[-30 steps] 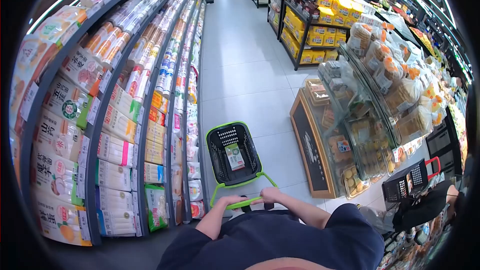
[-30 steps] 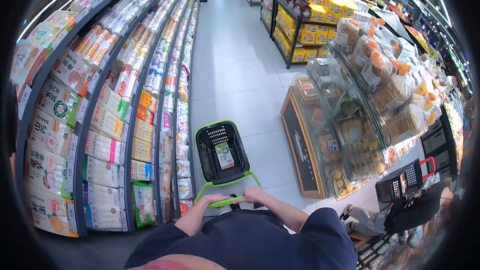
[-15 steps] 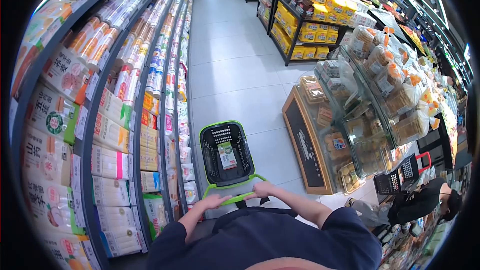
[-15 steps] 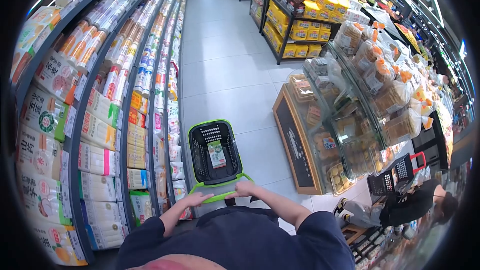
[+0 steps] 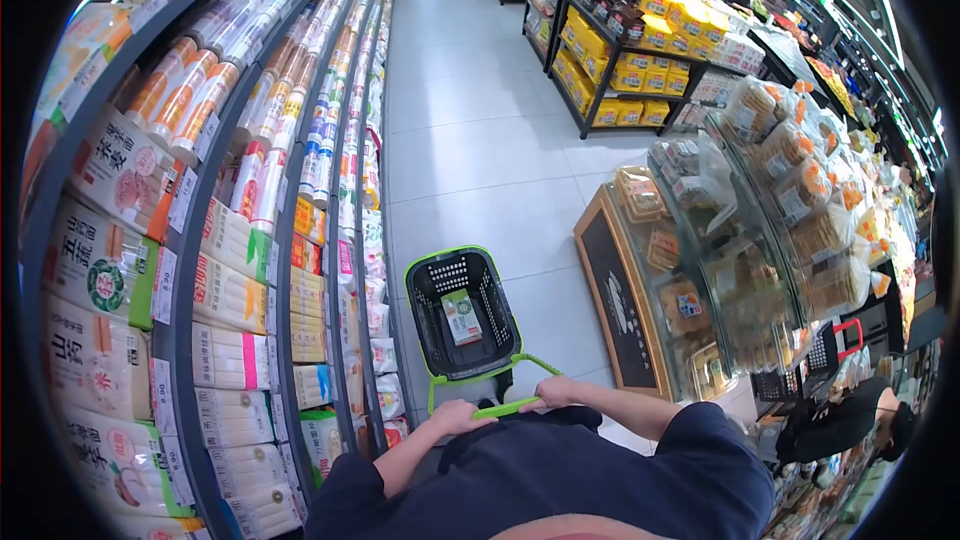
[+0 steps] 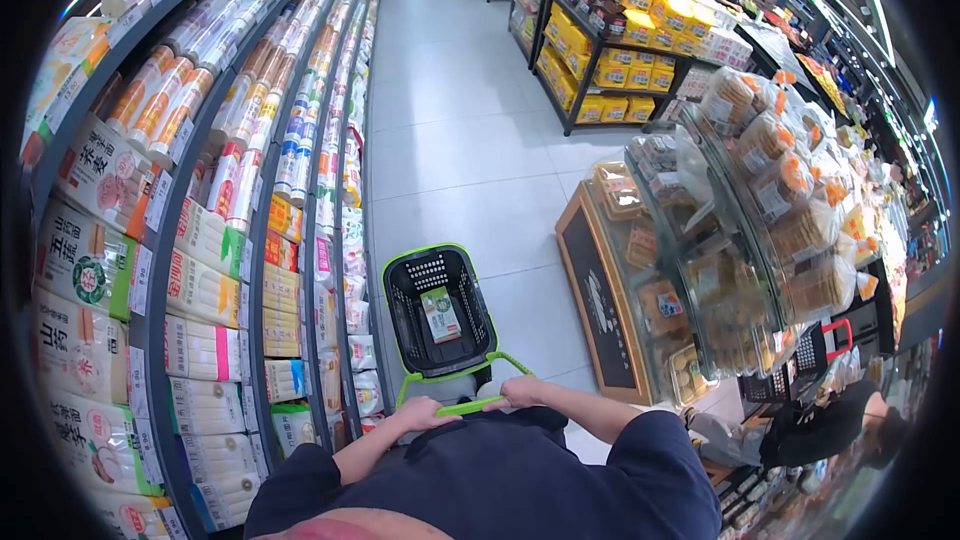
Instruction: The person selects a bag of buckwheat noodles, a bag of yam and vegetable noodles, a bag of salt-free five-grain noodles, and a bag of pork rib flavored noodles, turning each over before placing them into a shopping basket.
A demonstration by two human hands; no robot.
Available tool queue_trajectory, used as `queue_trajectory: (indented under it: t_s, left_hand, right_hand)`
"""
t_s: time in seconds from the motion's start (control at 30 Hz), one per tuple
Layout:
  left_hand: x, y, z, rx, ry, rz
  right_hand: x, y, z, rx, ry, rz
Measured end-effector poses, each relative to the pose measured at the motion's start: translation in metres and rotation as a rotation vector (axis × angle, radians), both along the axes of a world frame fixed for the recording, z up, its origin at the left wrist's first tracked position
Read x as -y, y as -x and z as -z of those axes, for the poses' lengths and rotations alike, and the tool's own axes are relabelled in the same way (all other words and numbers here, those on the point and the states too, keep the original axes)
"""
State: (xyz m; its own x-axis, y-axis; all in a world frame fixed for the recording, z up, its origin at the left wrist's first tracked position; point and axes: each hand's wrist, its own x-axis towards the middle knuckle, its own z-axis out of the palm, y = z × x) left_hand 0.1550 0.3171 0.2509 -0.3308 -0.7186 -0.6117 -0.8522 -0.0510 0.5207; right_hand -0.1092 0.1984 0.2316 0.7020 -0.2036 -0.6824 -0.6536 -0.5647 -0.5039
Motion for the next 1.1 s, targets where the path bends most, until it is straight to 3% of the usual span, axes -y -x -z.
queue_trajectory:
  t_s: [0.1,0.23,0.37,0.53,0.8,1.1]
  left_hand:
    - [0.009,-0.009,0.010,-0.019,0.085,0.006]
    - [0.027,-0.032,0.018,0.108,-0.098,-0.015]
    - [0.058,-0.066,0.033,0.160,-0.037,-0.076]
    - [0.135,-0.069,0.032,0.196,-0.120,-0.096]
    - [0.238,-0.074,0.036,0.116,-0.032,-0.277]
    - [0.351,-0.144,0.042,0.099,-0.101,-0.359]
  right_hand:
    - [0.018,-0.014,-0.003,-0.026,-0.009,-0.014]
    - [0.037,-0.041,0.014,0.034,-0.005,-0.024]
    - [0.062,-0.070,0.045,0.085,0.054,0.063]
    - [0.150,-0.087,0.021,-0.029,0.006,0.008]
    - [0.275,-0.104,0.054,0.011,0.098,-0.012]
    - [0.390,-0.172,0.038,-0.015,0.122,0.010]
